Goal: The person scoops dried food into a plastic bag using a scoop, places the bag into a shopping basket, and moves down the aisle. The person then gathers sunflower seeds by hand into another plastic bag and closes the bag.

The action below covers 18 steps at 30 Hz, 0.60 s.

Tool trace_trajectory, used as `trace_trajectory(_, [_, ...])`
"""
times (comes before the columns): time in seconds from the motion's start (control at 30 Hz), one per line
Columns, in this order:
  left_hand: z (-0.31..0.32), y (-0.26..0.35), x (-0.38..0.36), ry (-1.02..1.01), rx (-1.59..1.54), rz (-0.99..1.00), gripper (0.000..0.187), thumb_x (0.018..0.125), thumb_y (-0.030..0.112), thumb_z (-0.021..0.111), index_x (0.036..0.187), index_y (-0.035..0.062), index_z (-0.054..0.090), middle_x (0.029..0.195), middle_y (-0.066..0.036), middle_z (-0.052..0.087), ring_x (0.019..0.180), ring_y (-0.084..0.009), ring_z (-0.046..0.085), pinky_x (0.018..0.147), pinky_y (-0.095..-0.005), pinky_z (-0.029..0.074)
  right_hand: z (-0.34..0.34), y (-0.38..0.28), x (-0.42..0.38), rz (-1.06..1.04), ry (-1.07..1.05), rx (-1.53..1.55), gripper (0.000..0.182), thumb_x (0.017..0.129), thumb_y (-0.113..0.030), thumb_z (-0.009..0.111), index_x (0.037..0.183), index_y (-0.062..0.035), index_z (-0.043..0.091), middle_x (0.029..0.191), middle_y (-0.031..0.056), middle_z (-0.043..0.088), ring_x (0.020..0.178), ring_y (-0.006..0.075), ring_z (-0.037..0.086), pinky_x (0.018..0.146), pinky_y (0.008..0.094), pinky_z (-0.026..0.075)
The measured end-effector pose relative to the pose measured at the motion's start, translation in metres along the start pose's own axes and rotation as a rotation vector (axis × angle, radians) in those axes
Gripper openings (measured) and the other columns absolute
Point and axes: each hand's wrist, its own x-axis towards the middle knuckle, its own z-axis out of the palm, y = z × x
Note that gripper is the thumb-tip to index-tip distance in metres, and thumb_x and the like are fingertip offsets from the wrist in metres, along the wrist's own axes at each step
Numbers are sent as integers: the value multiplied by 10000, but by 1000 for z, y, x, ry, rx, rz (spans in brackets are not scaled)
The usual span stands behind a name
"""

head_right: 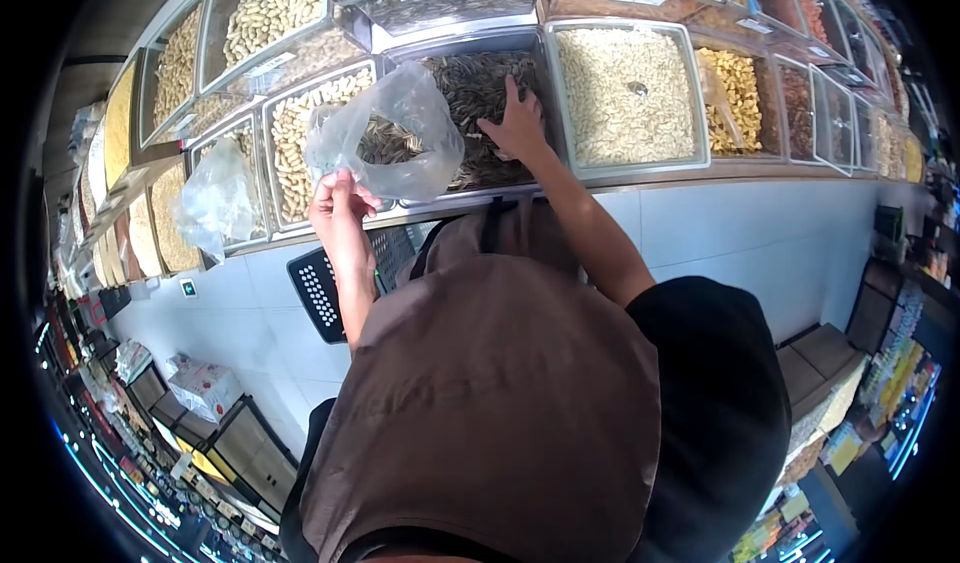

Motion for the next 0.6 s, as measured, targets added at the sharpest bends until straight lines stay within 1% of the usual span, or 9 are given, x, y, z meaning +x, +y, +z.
trace_trajectory(0.07, [7,-3,-8,20,18,47,166,1006,179,602,881,71,616,676,-26,619,563,-113,602,518,-232,416,7,4,12,-71,31,-7,1018,735,-463,804,1540,-140,271,1433,377,320,1315,553,353,1075,626,346])
trace_trajectory(0.13, [9,-9,-14,71,17,70,214,999,197,601,896,11,613,690,-67,629,575,-139,608,529,-252,443,1,-6,21,-110,-252,-74,927,733,-473,801,1481,-114,388,1435,357,340,1321,555,340,1045,650,366])
trace_trajectory(0.27, [25,-14,-25,239,-43,79,167,1004,184,604,877,76,600,675,-22,614,563,-112,598,510,-230,418,13,3,50,-205,-473,44,800,775,-448,778,1409,-62,481,1411,346,396,1220,449,518,1036,491,451])
trace_trajectory(0.3, [29,-14,-29,269,-49,75,171,1004,183,604,871,76,597,675,-22,614,561,-113,598,507,-229,417,16,4,54,-262,-423,-45,738,797,-414,770,1378,-45,501,1382,334,448,1114,375,605,919,408,521])
trace_trajectory(0.33, [31,-14,-31,298,-51,71,174,1004,183,603,866,77,594,675,-22,614,559,-113,598,504,-228,415,15,7,62,-275,-431,-39,738,797,-414,770,1378,-45,501,1382,334,448,1114,375,605,919,408,521])
trace_trajectory(0.4, [35,-18,-33,268,-72,80,194,1012,174,591,874,39,610,679,-50,632,540,-115,611,488,-221,433,11,12,73,-64,-716,363,610,839,-333,756,1324,-26,552,1155,231,652,973,332,668,880,381,514])
trace_trajectory(0.43, [37,-18,-34,264,-53,65,186,1009,182,594,868,61,599,684,-36,622,547,-118,605,495,-225,422,27,16,74,75,-610,439,411,868,-314,741,1159,-41,644,923,88,685,768,212,662,617,331,507])
trace_trajectory(0.57, [51,-15,-24,201,-29,42,174,1008,191,594,869,88,590,690,-21,613,558,-122,601,509,-227,411,-1,5,41,425,-474,814,243,902,-304,716,900,-82,619,786,-2,547,575,96,549,380,254,268])
trace_trajectory(0.6, [54,-12,-21,186,-24,45,174,1008,191,594,869,88,590,690,-21,613,558,-122,601,509,-227,411,-5,10,39,428,-461,825,243,902,-304,716,900,-82,619,786,-2,547,575,96,549,380,254,268])
